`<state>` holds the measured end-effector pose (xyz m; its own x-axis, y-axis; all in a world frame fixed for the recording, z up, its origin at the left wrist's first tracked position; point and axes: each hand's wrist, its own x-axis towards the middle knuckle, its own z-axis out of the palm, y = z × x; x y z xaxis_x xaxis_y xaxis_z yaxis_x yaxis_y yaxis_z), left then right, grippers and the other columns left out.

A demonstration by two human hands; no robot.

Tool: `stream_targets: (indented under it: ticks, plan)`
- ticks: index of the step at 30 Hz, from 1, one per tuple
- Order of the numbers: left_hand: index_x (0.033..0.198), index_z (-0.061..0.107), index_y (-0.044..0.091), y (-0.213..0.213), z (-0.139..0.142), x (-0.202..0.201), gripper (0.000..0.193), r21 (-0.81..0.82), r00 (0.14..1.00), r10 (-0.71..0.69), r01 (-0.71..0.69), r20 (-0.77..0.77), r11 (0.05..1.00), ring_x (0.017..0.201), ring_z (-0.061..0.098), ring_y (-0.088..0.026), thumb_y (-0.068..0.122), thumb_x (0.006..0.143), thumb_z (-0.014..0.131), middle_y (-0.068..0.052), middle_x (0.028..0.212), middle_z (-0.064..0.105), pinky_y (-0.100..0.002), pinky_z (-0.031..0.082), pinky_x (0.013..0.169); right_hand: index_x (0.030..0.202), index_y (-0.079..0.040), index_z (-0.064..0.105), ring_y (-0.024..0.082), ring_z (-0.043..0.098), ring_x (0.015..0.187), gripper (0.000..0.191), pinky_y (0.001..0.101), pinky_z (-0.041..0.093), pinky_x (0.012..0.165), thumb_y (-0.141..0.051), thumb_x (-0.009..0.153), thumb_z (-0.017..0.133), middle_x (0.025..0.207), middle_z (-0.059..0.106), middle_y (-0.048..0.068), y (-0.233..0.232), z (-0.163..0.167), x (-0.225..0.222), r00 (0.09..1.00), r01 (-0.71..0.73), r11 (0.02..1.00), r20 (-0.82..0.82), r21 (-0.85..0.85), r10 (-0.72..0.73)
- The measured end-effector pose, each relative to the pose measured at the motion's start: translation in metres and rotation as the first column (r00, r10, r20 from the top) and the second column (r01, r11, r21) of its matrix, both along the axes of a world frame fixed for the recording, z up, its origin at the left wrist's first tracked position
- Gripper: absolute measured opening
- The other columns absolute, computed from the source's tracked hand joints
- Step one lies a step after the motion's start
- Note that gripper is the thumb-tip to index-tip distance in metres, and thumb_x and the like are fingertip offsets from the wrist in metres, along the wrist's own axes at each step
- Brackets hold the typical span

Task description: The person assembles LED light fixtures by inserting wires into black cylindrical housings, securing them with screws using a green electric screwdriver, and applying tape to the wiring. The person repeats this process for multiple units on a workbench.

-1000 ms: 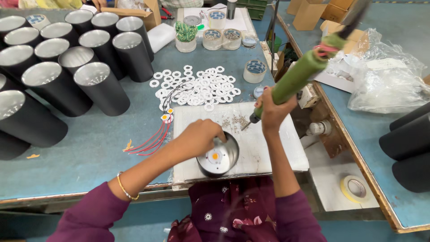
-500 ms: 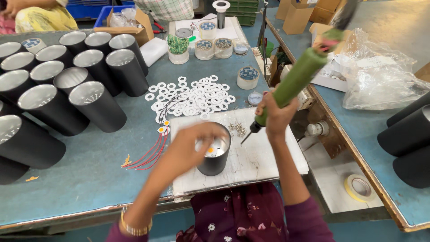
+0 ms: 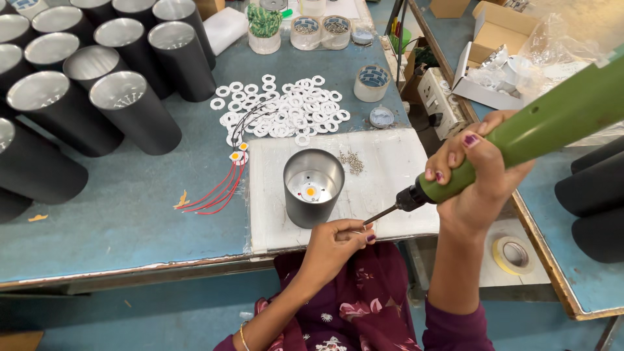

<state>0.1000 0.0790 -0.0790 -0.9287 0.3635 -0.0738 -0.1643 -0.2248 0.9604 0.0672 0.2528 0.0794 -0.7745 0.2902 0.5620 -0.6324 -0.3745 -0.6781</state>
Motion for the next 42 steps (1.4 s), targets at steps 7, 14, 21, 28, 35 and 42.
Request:
stream_targets:
  ticks: [7, 14, 21, 28, 35, 42]
  plan:
    - [0.108, 0.077, -0.006, -0.006, 0.006, 0.001, 0.022, -0.074, 0.997, 0.042, -0.046, -0.060, 0.996, 0.083, 0.075, -0.012, 0.010, 0.093, 0.071, -0.013, 0.092, 0.079, -0.024, 0.059, 0.074, 0.108, -0.002, 0.046, 0.016, 0.045, 0.049, 0.017, 0.0314, 0.043, 0.047, -0.004, 0.103, 0.062, 0.074, 0.046, 0.009, 0.001, 0.000, 0.008, 1.000, -0.018, 1.000, 0.015, -0.011, 0.018]
    - [0.096, 0.078, -0.002, -0.013, 0.022, 0.001, 0.014, -0.221, 0.978, 0.067, -0.110, -0.196, 0.969, 0.081, 0.076, -0.011, 0.009, 0.088, 0.075, -0.010, 0.089, 0.078, -0.025, 0.061, 0.074, 0.109, -0.002, 0.045, 0.015, 0.045, 0.050, 0.018, 0.0309, 0.044, 0.047, -0.005, 0.103, 0.062, 0.074, 0.047, 0.009, -0.003, -0.003, 0.008, 0.999, -0.031, 1.000, 0.027, 0.000, 0.031]
    - [0.118, 0.073, 0.006, -0.016, 0.028, 0.023, 0.036, -0.287, 0.887, 0.174, -0.317, -0.428, 0.904, 0.091, 0.074, -0.020, 0.018, 0.085, 0.081, -0.012, 0.122, 0.074, -0.029, 0.061, 0.077, 0.108, -0.001, 0.045, 0.015, 0.044, 0.049, 0.019, 0.0306, 0.043, 0.046, -0.006, 0.103, 0.063, 0.073, 0.047, 0.009, -0.001, -0.004, 0.007, 0.999, -0.040, 0.999, 0.033, 0.003, 0.040]
    - [0.161, 0.015, 0.008, -0.037, 0.006, 0.012, 0.120, -0.159, 0.454, 0.366, -0.776, -0.813, 0.610, 0.149, 0.028, -0.046, 0.025, 0.073, 0.094, -0.029, 0.161, 0.018, -0.053, 0.033, 0.120, 0.102, -0.002, 0.048, 0.014, 0.044, 0.044, 0.010, 0.0296, 0.040, 0.046, -0.004, 0.100, 0.058, 0.065, 0.043, 0.008, 0.007, 0.010, 0.003, 0.997, -0.059, 0.998, -0.044, -0.001, 0.059]
    - [0.165, 0.001, 0.011, -0.035, -0.024, -0.046, 0.140, -0.141, 0.703, 0.471, -0.623, -0.534, 0.769, 0.145, 0.041, -0.039, 0.026, 0.065, 0.098, -0.024, 0.157, 0.029, -0.049, 0.040, 0.120, 0.098, -0.004, 0.048, 0.012, 0.042, 0.041, 0.013, 0.0286, 0.040, 0.046, -0.010, 0.103, 0.058, 0.060, 0.040, 0.006, 0.016, 0.030, 0.010, 0.991, -0.095, 0.995, -0.093, -0.017, 0.093]
    - [0.167, -0.013, 0.013, -0.105, -0.004, -0.077, 0.152, -0.242, 0.846, -0.239, 0.135, -0.476, 0.961, 0.158, 0.020, -0.036, 0.019, 0.060, 0.095, -0.020, 0.175, 0.003, -0.046, 0.021, 0.126, 0.102, -0.004, 0.048, 0.012, 0.043, 0.048, 0.011, 0.0283, 0.040, 0.049, -0.009, 0.111, 0.052, 0.065, 0.041, 0.006, 0.024, 0.036, 0.008, 0.976, -0.184, 0.979, -0.138, -0.090, 0.170]
